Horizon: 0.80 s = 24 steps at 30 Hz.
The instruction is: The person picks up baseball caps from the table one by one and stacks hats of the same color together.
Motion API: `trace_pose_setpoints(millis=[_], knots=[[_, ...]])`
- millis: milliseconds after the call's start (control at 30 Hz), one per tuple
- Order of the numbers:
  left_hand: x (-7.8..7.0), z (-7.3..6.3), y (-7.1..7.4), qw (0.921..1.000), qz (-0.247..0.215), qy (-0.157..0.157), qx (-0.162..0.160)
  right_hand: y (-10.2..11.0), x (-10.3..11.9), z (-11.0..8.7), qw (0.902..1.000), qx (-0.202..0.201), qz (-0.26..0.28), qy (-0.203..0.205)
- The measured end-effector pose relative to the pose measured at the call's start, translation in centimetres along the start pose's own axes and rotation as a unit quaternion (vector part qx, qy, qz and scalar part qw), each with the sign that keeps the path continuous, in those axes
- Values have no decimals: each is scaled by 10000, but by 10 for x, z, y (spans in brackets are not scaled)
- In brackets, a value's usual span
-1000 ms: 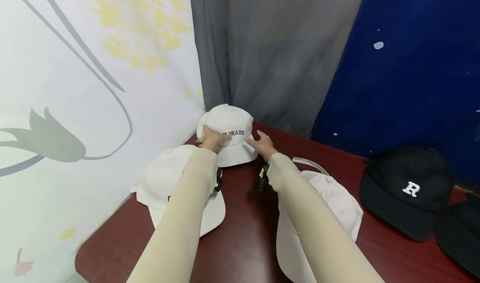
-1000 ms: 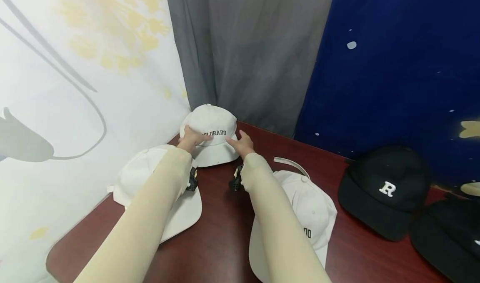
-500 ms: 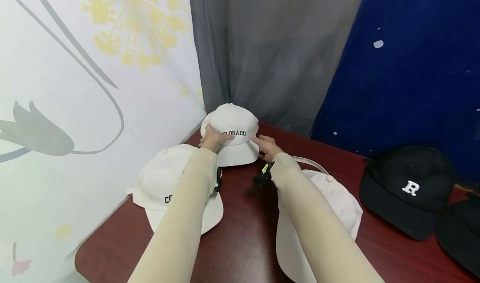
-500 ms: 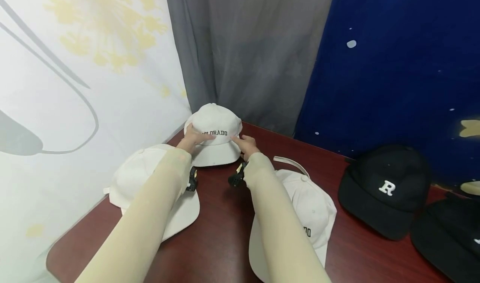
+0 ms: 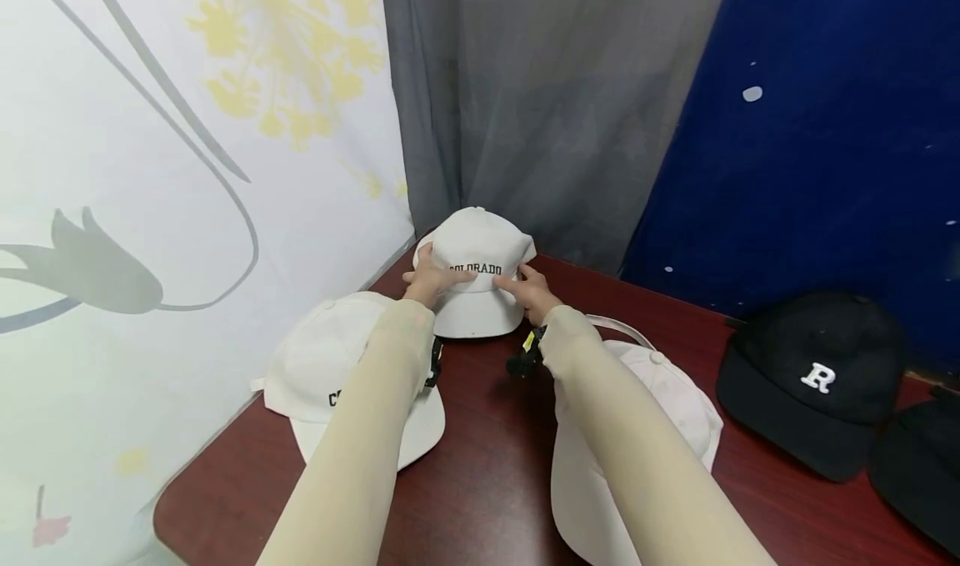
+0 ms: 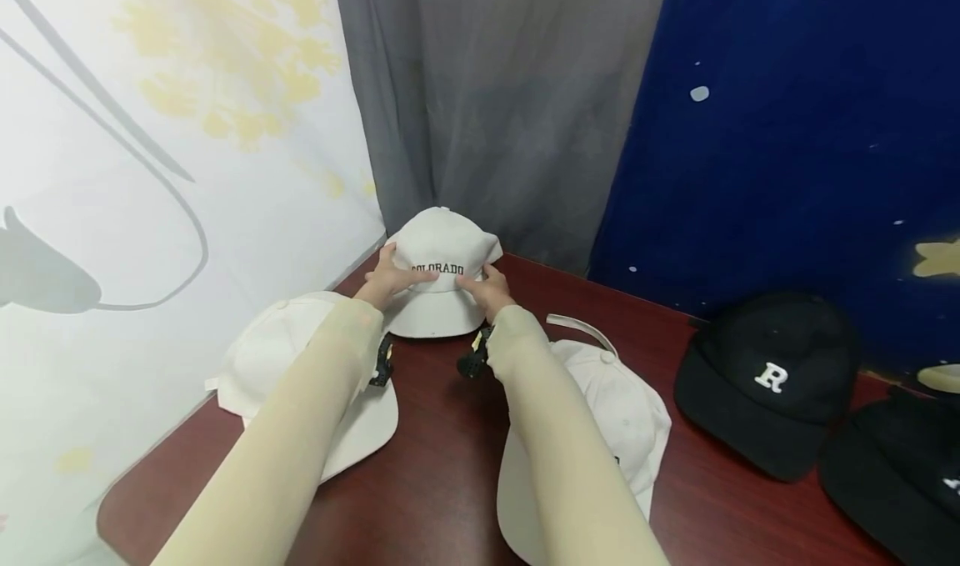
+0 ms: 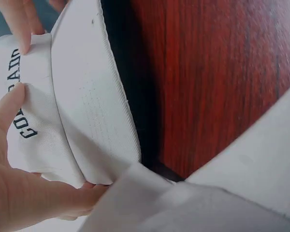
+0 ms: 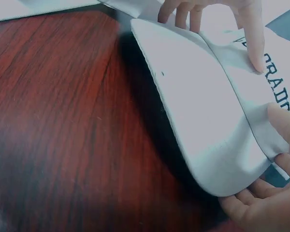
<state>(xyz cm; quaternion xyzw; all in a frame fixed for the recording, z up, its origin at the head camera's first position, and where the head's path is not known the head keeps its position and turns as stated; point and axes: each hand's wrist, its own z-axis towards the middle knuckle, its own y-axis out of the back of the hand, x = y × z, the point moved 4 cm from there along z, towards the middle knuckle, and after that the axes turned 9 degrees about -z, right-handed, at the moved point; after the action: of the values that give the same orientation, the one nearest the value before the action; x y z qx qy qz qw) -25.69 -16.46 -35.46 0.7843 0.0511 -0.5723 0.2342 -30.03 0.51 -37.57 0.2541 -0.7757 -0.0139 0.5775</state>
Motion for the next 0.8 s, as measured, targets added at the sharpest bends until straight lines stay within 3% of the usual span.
trace_pose_setpoints(millis=[167, 367, 467, 500, 800], knots=[[-8, 4, -7, 9991, 113, -370, -150, 9, 11, -4, 9994, -179, -101, 270], [-18, 18, -18, 9981, 94, -567, -234, 27, 22, -9, 9987, -364, -128, 335], [-29, 16, -24, 9971, -84, -737, -171, 38, 27, -11, 9976, -534, -201, 400], [-35, 8, -25, 9972, -118, -732, -86, 41, 28, -12, 9971, -593, -212, 416], [-63, -1, -45, 9938, -19, -1113, -55, 72, 34, -20, 9939, -996, -287, 385]])
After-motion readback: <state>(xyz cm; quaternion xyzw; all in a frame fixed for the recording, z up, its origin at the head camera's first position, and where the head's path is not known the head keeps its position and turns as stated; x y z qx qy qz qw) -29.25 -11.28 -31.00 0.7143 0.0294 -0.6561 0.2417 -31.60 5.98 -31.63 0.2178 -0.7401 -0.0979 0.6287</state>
